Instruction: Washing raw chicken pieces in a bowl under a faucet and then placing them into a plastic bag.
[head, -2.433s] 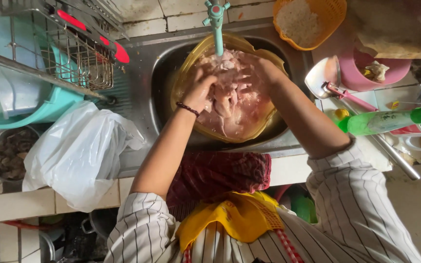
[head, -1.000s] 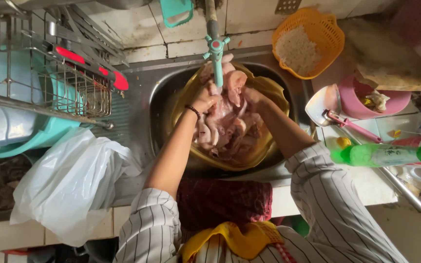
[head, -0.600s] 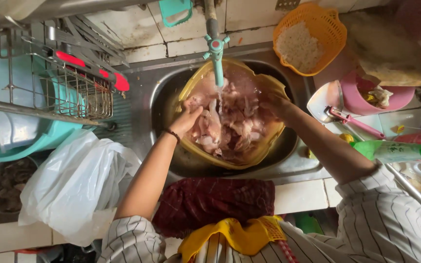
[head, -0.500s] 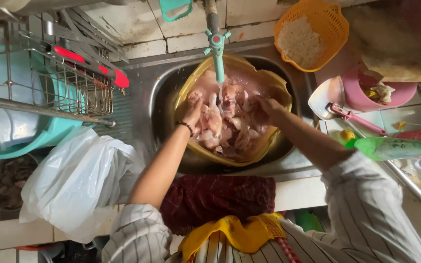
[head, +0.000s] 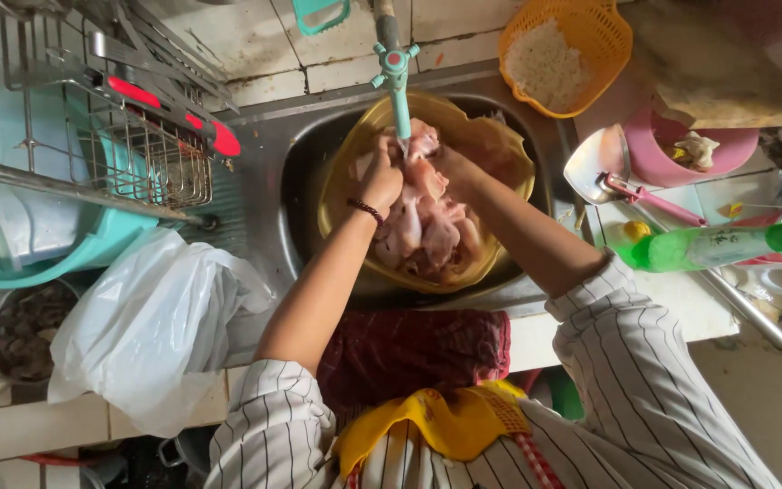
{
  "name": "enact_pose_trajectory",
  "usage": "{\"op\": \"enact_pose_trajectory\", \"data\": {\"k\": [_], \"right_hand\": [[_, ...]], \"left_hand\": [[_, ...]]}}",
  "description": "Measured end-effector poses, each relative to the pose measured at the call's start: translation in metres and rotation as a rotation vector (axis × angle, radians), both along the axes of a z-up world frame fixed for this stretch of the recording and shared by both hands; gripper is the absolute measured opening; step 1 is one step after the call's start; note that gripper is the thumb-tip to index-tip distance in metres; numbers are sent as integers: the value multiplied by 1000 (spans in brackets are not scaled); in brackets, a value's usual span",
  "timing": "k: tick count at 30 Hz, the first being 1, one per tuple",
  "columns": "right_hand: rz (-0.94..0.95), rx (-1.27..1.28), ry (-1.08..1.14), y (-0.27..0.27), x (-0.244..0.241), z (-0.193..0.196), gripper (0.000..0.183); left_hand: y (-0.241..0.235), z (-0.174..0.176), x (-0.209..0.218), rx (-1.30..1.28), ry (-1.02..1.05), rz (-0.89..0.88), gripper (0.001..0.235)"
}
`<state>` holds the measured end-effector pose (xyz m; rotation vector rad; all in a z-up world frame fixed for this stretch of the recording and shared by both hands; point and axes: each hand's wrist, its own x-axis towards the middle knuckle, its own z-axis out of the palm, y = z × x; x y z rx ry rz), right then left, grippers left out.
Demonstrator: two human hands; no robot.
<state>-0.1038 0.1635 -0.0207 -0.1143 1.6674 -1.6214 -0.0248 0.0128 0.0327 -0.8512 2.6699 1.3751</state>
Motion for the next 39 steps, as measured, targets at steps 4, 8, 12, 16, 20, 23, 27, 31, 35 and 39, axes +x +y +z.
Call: {"op": "enact_pose_trajectory", "data": {"k": [4, 8, 12, 16, 20, 23, 27, 31, 35, 39], "right_hand": [[308, 252, 588, 33, -48, -62, 26], [-387, 187, 85, 85, -25, -89, 36], [-323, 184, -72, 64, 60, -38, 27], [-173, 373, 30, 43, 51, -93, 51], [-328, 0, -441, 6, 11, -102, 33], [-263, 24, -302, -38, 27, -27, 33], [-223, 144, -69, -35, 29, 18, 38], [-51, 122, 363, -9, 59, 98, 42], [302, 1231, 889, 5, 108, 45, 53], [96, 1091, 1142, 24, 182, 49, 59]], "left_hand": [[-27, 18, 8, 96, 9, -163, 40], [-82, -124, 14, 584, -46, 212, 89], [-26, -71, 53, 1048, -108, 378, 45], [12, 16, 57, 920, -178, 302, 72], [12, 47, 39, 686, -165, 341, 77], [-12, -116, -21, 328, -126, 288, 72], [-12, -29, -3, 4, -182, -61, 70], [-21, 19, 40, 804, 312, -253, 38], [-29, -13, 73, -284, 147, -472, 33], [-21, -26, 94, -502, 291, -546, 28]]}}
